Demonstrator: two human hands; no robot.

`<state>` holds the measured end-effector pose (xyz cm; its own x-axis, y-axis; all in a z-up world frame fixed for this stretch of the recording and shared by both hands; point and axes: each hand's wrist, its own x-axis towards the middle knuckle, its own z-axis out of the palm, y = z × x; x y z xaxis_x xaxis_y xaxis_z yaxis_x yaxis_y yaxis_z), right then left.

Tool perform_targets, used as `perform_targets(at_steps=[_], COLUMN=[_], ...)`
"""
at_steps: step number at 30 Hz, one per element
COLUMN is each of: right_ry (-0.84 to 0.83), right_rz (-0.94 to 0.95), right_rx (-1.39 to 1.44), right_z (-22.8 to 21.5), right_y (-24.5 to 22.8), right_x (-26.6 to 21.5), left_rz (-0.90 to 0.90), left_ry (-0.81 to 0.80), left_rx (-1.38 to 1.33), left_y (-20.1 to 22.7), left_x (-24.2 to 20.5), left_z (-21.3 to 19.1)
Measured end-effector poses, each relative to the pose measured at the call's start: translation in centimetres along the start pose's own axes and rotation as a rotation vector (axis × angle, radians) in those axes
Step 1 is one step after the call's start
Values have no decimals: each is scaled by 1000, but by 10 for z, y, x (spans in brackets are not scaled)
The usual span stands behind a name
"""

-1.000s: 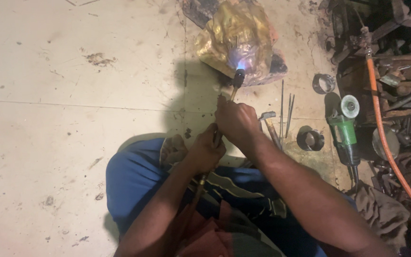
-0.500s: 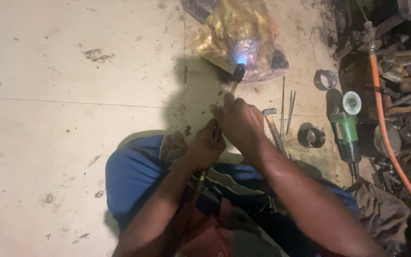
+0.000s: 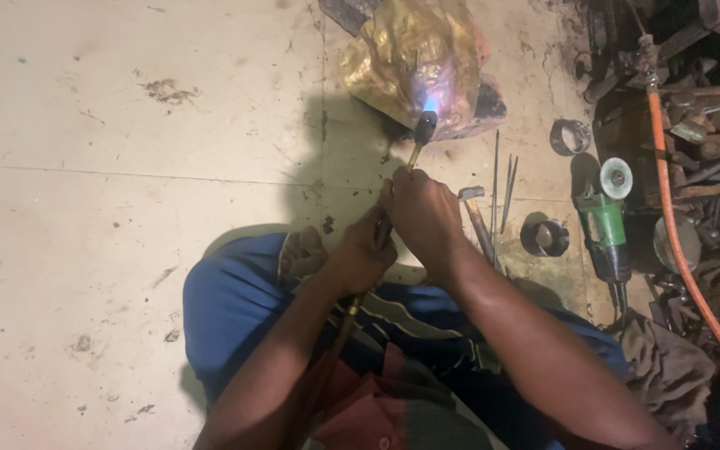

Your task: The person sits on the floor and uses a blowtorch to heat a metal object placed on a brick. They repeatedly apply a thin metal rod to the heated area, likely for soldering or brazing, while adjusting the torch flame throughout the process.

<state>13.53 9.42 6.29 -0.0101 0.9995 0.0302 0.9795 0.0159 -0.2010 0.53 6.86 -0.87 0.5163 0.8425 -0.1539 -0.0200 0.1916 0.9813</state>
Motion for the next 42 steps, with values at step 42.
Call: perform_targets(at_steps=[42], right_ry=[-106], right_rz=[208], right_rx=[-351], right_z=[72], right_y=[212], right_x=[-137], left_rz=[-115], left_ry=[45], left_rx=[-55], left_y=[2], left_x=[-6], left_z=[2])
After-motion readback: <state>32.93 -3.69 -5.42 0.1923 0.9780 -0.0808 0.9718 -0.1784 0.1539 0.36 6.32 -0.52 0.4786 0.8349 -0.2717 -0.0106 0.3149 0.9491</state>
